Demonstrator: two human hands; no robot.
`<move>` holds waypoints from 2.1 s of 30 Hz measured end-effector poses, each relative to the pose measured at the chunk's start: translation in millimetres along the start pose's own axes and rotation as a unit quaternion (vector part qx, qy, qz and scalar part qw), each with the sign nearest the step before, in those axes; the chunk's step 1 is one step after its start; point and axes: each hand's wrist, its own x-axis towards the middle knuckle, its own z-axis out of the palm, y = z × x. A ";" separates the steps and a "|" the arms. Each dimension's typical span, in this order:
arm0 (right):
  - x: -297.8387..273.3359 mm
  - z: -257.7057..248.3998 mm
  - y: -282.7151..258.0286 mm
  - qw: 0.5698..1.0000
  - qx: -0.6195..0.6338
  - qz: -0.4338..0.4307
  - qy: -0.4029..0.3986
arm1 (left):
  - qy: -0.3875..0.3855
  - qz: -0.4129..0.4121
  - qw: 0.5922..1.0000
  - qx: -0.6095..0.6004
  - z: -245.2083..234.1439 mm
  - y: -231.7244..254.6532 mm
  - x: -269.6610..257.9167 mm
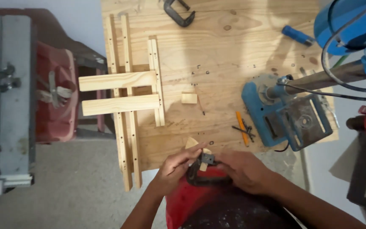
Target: Marking and arranging wooden pieces on a workbench for assembly, followed by securing a component with a C-clamp.
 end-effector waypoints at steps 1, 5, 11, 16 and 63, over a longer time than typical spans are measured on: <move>3.1 -0.7 2.0 1.000 0.006 -0.005 -0.003 | 0.005 -0.005 1.000 0.004 8.2 5.3 3.5; 10.9 2.7 13.5 0.997 -0.069 0.005 -0.045 | 0.191 -0.157 0.966 0.081 34.3 14.1 8.2; 21.5 -15.9 6.5 0.983 -0.114 -0.143 0.013 | 0.272 -0.151 0.945 0.106 46.6 20.3 9.2; 22.5 -14.4 9.0 0.978 -0.140 -0.149 0.034 | 0.238 -0.139 0.950 0.145 45.5 17.3 4.3; 41.0 -55.6 -0.2 0.990 0.037 -0.088 -0.106 | 0.244 -0.040 0.938 0.243 43.8 27.4 20.6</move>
